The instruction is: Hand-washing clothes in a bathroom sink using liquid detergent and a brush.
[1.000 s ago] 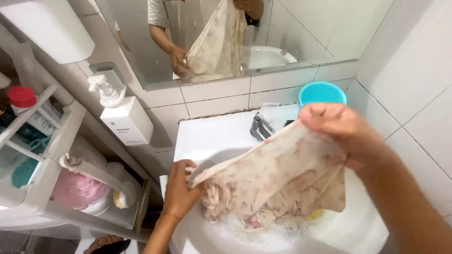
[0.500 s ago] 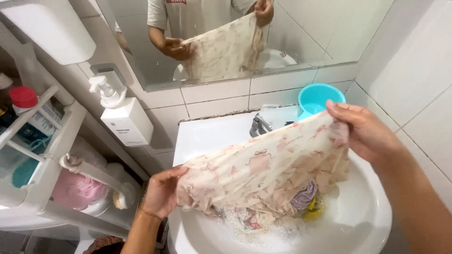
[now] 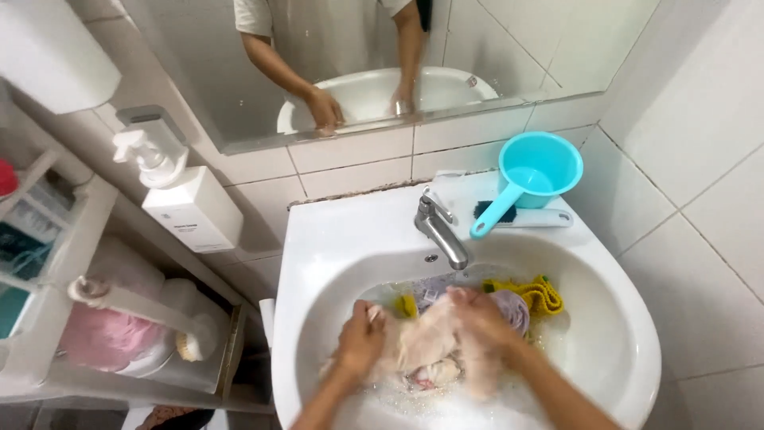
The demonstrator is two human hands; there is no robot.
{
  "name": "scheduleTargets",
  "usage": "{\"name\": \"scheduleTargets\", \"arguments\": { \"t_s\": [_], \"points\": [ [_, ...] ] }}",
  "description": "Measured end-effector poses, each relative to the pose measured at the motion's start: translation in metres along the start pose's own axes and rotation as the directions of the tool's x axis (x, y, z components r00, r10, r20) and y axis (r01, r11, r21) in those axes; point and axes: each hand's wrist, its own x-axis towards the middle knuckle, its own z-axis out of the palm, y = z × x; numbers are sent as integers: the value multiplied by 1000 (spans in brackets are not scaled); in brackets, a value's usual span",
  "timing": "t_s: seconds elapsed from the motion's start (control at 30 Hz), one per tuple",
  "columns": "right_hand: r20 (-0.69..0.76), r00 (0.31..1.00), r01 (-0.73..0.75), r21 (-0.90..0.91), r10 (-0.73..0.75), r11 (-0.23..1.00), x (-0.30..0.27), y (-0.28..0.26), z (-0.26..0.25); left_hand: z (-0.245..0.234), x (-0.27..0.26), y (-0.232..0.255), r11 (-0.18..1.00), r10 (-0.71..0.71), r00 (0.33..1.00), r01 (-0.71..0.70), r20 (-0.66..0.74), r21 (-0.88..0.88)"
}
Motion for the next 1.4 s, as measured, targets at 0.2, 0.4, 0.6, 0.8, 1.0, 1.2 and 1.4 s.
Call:
{"name": "scheduleTargets", "arguments": {
  "t_s": [0.2,0.4,0.6,0.8,1.0,1.2,1.4],
  "points": [
    [-79,880,146,-894,-469,424,37,65,74,102,41,-42,204,523,802,-448,290,870],
    [-105,919,65,-911,-381,408,96,136,70,111,94,-56,457,232,890,-455,392,764],
    [-308,951,-82,-353,-33,932,105,118,65,194,173,-155,236,793,606,-392,57,889],
    [44,970,-206,-359,237,910,61,52,1,5,57,20,995,-101,959,93,265,43],
    [102,992,104,-376,-71,921,17,-63,-11,-92,19,-30,939,23,967,-108,-254,-326],
    [-207,856,251,-636,-474,730,93,-197,0,-160,-19,-11,775,-109,885,-210,-454,-596],
    [-157,660,667,-327,-735,669,119,-185,-8,-148,45,-75,921,-126,947,1,-296,-390]
  ]
}}
